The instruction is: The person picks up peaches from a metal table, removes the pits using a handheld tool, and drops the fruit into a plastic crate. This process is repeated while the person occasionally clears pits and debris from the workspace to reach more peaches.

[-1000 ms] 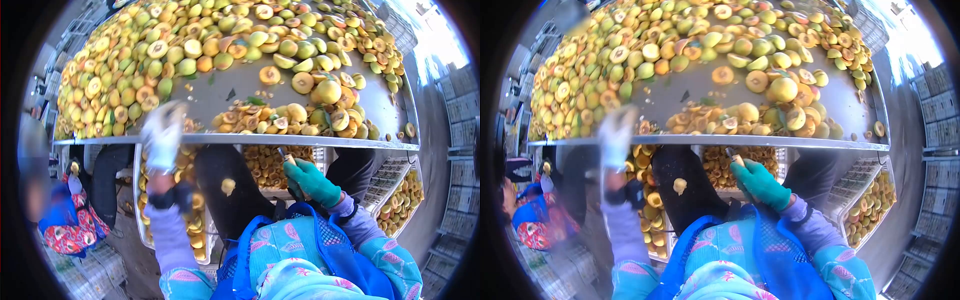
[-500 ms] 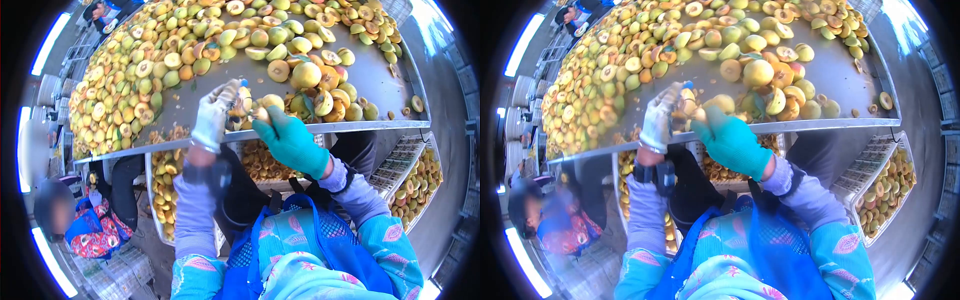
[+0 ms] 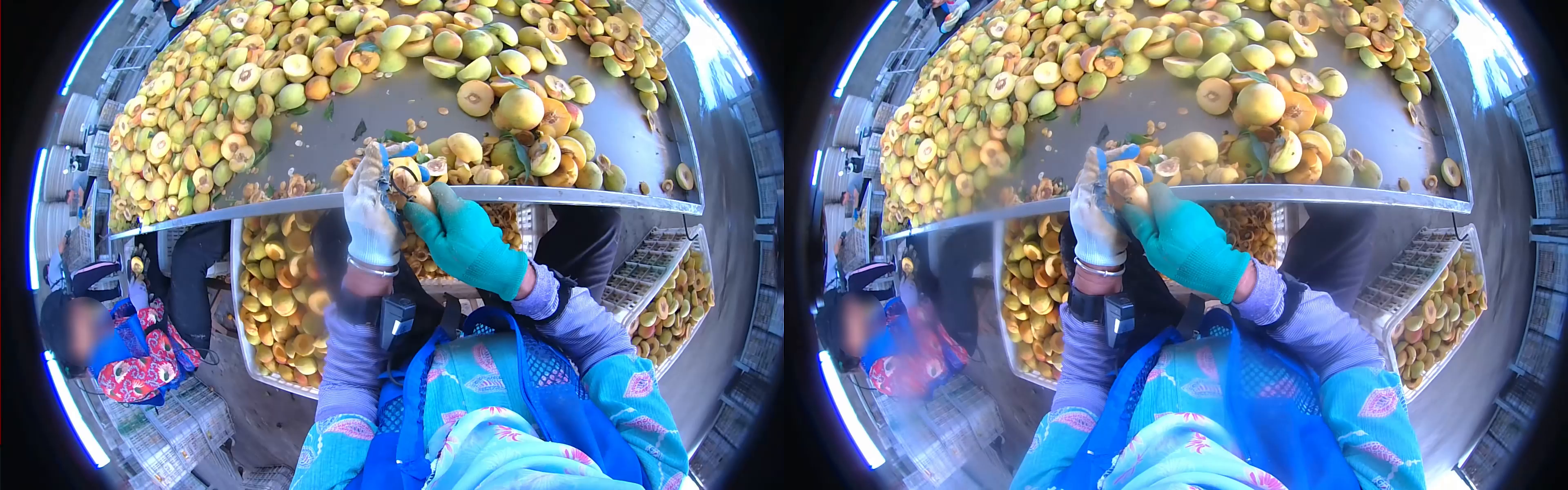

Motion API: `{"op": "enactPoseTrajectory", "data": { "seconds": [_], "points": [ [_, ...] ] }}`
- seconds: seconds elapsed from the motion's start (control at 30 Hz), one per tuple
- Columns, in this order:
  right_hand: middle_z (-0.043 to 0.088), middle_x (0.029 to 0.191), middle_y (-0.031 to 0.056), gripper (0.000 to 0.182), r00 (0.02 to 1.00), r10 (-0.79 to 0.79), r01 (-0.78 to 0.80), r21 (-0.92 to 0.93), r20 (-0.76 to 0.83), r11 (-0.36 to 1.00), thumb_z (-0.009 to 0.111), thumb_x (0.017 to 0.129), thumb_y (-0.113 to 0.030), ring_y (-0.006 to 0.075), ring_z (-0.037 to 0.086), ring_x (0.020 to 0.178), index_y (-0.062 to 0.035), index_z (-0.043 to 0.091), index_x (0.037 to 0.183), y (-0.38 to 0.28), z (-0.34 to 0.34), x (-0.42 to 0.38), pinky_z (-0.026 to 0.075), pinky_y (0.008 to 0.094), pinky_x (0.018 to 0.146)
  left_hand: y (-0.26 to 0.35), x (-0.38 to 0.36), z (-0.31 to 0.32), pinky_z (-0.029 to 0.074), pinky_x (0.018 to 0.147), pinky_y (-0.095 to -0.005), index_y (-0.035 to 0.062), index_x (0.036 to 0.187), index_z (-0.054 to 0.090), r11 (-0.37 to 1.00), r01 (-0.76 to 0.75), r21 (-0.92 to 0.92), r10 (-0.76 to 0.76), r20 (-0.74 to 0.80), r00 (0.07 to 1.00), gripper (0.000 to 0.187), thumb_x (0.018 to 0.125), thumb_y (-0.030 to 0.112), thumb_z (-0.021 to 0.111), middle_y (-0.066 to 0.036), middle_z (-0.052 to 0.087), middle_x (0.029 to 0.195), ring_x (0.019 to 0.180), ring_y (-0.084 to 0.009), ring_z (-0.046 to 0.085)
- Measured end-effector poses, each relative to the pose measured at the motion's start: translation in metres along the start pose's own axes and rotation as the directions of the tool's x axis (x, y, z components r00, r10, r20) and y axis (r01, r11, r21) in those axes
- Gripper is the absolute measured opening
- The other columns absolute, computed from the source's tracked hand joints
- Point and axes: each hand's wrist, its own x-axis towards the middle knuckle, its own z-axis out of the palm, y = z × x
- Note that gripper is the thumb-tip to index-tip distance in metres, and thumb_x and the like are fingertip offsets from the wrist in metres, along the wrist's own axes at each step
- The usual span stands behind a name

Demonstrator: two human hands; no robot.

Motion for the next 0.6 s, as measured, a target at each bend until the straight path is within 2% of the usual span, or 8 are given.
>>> {"op": "enactPoseTrajectory", "data": {
  "seconds": [0.07,0.23,0.3,0.37,0.4,0.43,0.5,0.6],
  "points": [
    [0.059,0.068,0.0232,0.026,1.0,-0.003,0.002,0.024,0.017,1.0,0.058,0.093,-0.026,0.0435,0.059,0.064,-0.0012,0.052,0.1,0.003,0.001,-0.001,0.044,0.0492,0.052,-0.002,0.002,-0.003,0.055,0.077,-0.0301,-0.0064,0.107,0.061,1.0,0.007,0.03,-0.006,-0.041,0.999,0.041,0.1,0.03,0.045,-0.014,0.068,0.098,0.087,-0.0209,0.066],
    [0.06,0.07,0.0222,0.027,0.998,0.004,-0.013,0.161,0.06,0.987,0.057,0.093,-0.026,0.043,0.06,0.064,-0.0002,0.052,0.1,0.012,0.004,-0.008,0.045,0.0479,0.054,-0.016,0.01,-0.012,0.055,0.073,-0.0292,-0.0068,0.103,0.063,0.989,-0.071,0.129,0.058,0.099,0.993,0.033,0.1,0.022,0.047,-0.014,0.068,0.092,0.081,-0.019,0.066],
    [0.06,0.071,0.0213,0.027,0.998,-0.034,0.019,0.243,0.06,0.97,0.056,0.094,-0.025,0.0416,0.06,0.064,0.0005,0.052,0.101,0.019,0.006,-0.007,0.045,0.0464,0.054,-0.022,0.011,-0.005,0.055,0.072,-0.0283,-0.007,0.103,0.063,0.982,-0.115,0.149,0.106,0.067,0.992,0.031,0.099,0.02,0.049,-0.014,0.068,0.092,0.079,-0.0173,0.066],
    [0.06,0.071,0.0208,0.026,0.998,0.045,-0.028,0.276,-0.054,0.961,0.056,0.094,-0.023,0.0397,0.061,0.064,0.0008,0.051,0.102,0.013,0.017,-0.018,0.046,0.0445,0.054,-0.023,0.006,0.007,0.055,0.071,-0.0272,-0.0071,0.103,0.063,0.982,-0.128,0.138,0.125,0.025,0.992,0.029,0.098,0.019,0.05,-0.013,0.068,0.091,0.078,-0.0152,0.065],
    [0.06,0.072,0.0205,0.025,0.99,0.088,-0.052,0.295,-0.111,0.954,0.055,0.094,-0.022,0.0388,0.062,0.064,0.0009,0.051,0.103,0.011,0.022,-0.022,0.046,0.0435,0.054,-0.012,0.003,0.014,0.054,0.07,-0.027,-0.0071,0.104,0.063,0.99,-0.053,0.128,0.048,0.044,0.998,0.03,0.099,0.019,0.05,-0.013,0.068,0.091,0.077,-0.0149,0.065],
    [0.058,0.071,0.0162,0.024,0.985,0.134,-0.089,0.334,-0.113,0.938,0.054,0.095,-0.021,0.0304,0.058,0.064,0.0008,0.051,0.104,0.009,0.022,-0.022,0.045,0.0397,0.055,-0.005,0.001,0.021,0.054,0.07,-0.0268,-0.0071,0.105,0.063,0.992,0.025,0.12,-0.033,0.063,0.997,0.03,0.099,0.02,0.05,-0.013,0.068,0.091,0.076,-0.0147,0.065],
    [0.056,0.07,0.0076,0.022,0.968,0.226,-0.163,0.414,-0.108,0.896,0.051,0.097,-0.019,0.0137,0.051,0.063,0.0006,0.052,0.107,0.0,0.018,-0.024,0.043,0.0322,0.057,-0.004,-0.003,0.026,0.054,0.068,-0.0265,-0.0072,0.105,0.063,0.999,0.034,-0.028,-0.034,-0.013,0.999,0.031,0.099,0.02,0.05,-0.013,0.068,0.09,0.074,-0.0139,0.064],
    [0.056,0.07,0.0065,0.021,0.977,0.17,-0.112,0.371,-0.127,0.922,0.052,0.097,-0.02,0.0124,0.051,0.062,0.0004,0.052,0.104,0.003,0.016,-0.021,0.043,0.032,0.055,-0.004,-0.001,0.029,0.054,0.069,-0.0282,-0.0076,0.104,0.063,0.999,0.024,0.026,-0.022,-0.062,0.998,0.031,0.099,0.02,0.05,-0.015,0.068,0.09,0.074,-0.0156,0.064]
  ]
}}
